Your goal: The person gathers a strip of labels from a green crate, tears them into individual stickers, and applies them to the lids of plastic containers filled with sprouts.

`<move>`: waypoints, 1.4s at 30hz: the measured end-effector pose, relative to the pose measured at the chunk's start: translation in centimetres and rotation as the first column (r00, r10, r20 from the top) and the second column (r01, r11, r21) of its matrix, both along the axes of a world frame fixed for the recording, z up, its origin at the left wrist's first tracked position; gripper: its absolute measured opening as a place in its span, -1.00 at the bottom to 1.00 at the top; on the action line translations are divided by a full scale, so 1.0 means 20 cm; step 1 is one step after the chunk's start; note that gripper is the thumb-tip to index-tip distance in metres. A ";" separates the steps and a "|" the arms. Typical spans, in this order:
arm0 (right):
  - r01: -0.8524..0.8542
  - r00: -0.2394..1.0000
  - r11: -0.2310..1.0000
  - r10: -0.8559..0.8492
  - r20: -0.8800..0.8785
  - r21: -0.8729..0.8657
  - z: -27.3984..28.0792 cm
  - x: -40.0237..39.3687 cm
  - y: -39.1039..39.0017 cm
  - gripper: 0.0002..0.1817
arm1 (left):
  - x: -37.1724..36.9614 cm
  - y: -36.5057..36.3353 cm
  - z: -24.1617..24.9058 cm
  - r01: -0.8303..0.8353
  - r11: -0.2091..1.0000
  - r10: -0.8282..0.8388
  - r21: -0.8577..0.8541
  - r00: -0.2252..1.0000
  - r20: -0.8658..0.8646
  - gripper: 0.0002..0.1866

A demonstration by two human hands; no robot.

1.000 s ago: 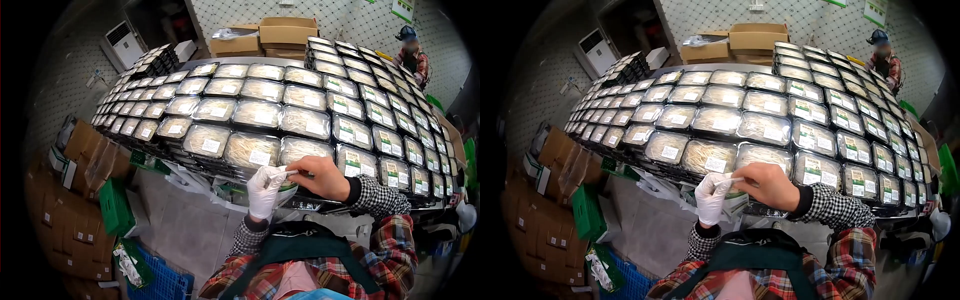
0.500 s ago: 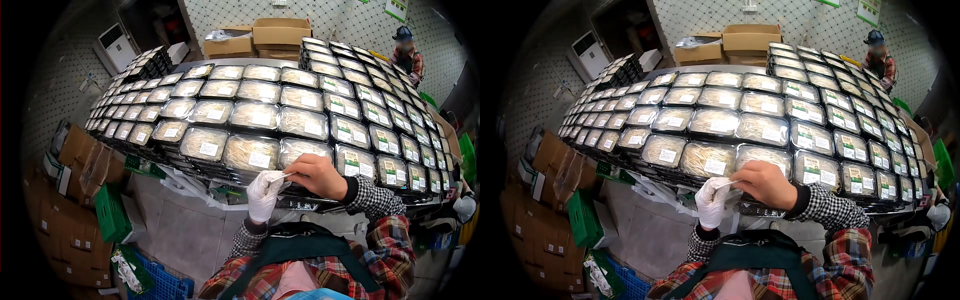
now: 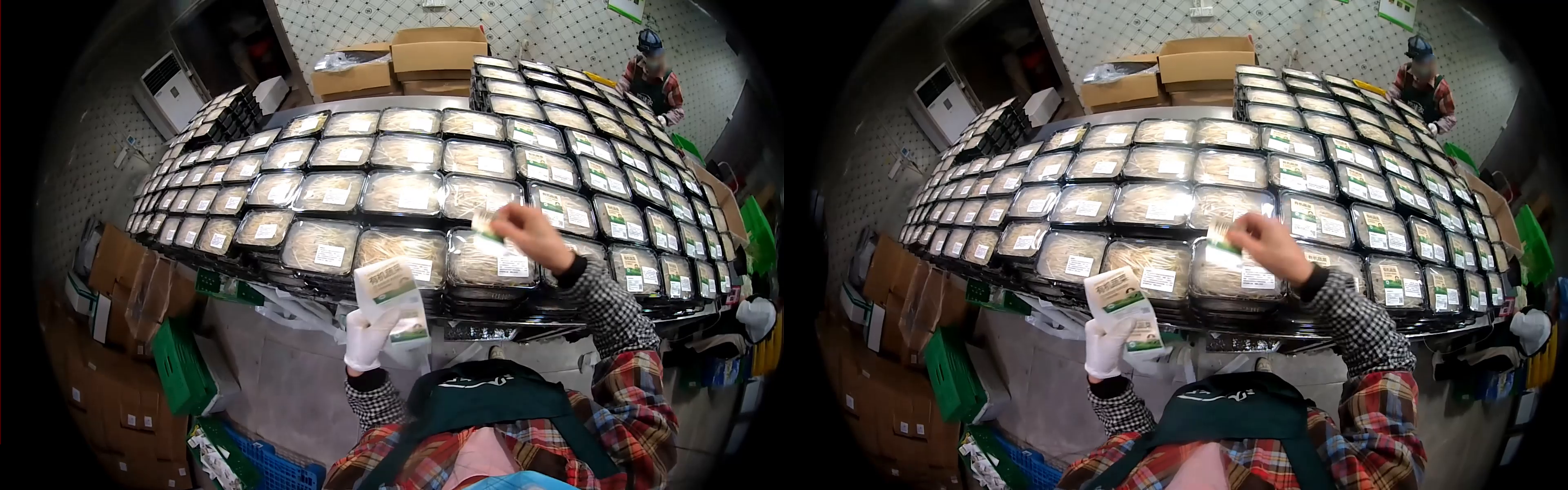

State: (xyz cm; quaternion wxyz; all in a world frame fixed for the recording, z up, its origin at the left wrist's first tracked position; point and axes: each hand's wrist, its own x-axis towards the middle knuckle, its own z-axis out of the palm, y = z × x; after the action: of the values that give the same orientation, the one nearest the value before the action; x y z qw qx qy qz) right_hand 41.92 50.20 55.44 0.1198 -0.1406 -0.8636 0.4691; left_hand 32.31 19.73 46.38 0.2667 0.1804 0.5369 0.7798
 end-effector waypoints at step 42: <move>-0.226 0.973 0.512 0.153 0.171 0.828 -0.14 -0.37 0.25 -0.29 | 0.02 0.04 0.05 -0.050 0.985 0.063 -0.167 0.995 0.073 -0.75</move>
State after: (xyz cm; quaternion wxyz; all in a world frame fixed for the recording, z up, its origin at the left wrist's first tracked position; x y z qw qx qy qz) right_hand 34.46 55.30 52.61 0.0877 0.0119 -0.9961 -0.0006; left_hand 32.70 20.58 47.42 0.2791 0.1119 0.5935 0.7465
